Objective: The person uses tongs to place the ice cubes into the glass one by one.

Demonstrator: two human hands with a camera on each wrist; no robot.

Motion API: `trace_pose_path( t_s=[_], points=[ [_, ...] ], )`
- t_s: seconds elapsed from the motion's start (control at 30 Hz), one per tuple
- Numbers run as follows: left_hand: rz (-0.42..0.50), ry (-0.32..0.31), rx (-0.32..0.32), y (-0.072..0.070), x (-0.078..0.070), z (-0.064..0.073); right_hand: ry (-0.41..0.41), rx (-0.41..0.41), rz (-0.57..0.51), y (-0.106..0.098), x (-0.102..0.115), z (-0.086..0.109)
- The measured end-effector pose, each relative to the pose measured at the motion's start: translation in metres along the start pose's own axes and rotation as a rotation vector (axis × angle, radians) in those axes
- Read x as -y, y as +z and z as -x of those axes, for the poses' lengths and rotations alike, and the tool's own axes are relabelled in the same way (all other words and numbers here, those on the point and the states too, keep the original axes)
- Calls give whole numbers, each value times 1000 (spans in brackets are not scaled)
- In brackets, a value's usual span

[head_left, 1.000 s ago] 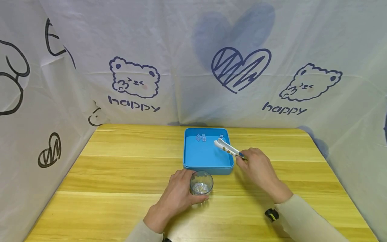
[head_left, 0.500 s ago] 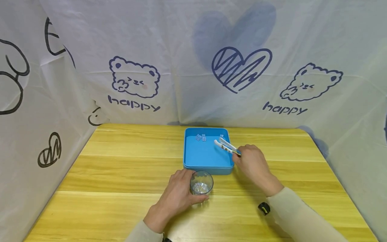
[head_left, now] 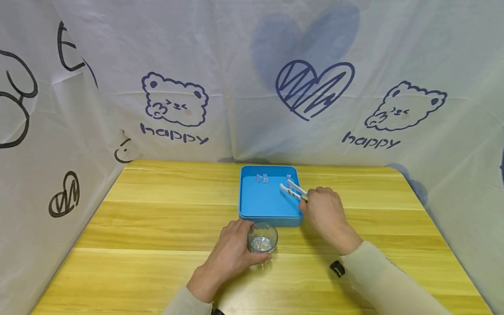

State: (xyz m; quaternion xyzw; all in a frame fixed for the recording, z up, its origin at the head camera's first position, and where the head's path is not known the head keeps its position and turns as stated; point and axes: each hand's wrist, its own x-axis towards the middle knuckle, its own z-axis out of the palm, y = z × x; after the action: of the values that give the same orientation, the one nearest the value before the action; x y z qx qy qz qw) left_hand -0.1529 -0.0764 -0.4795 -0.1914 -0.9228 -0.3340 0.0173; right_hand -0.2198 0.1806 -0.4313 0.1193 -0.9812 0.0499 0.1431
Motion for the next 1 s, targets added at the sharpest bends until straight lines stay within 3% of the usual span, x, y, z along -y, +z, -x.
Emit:
trace_pose_path(
  t_s=[0.67,1.0],
  points=[
    [-15,-17,10,1,0,-1,-34,15,145,0,15,-4],
    [-14,-16,9,0,0,-1,-12,56,140,-5,21,-3]
  ],
)
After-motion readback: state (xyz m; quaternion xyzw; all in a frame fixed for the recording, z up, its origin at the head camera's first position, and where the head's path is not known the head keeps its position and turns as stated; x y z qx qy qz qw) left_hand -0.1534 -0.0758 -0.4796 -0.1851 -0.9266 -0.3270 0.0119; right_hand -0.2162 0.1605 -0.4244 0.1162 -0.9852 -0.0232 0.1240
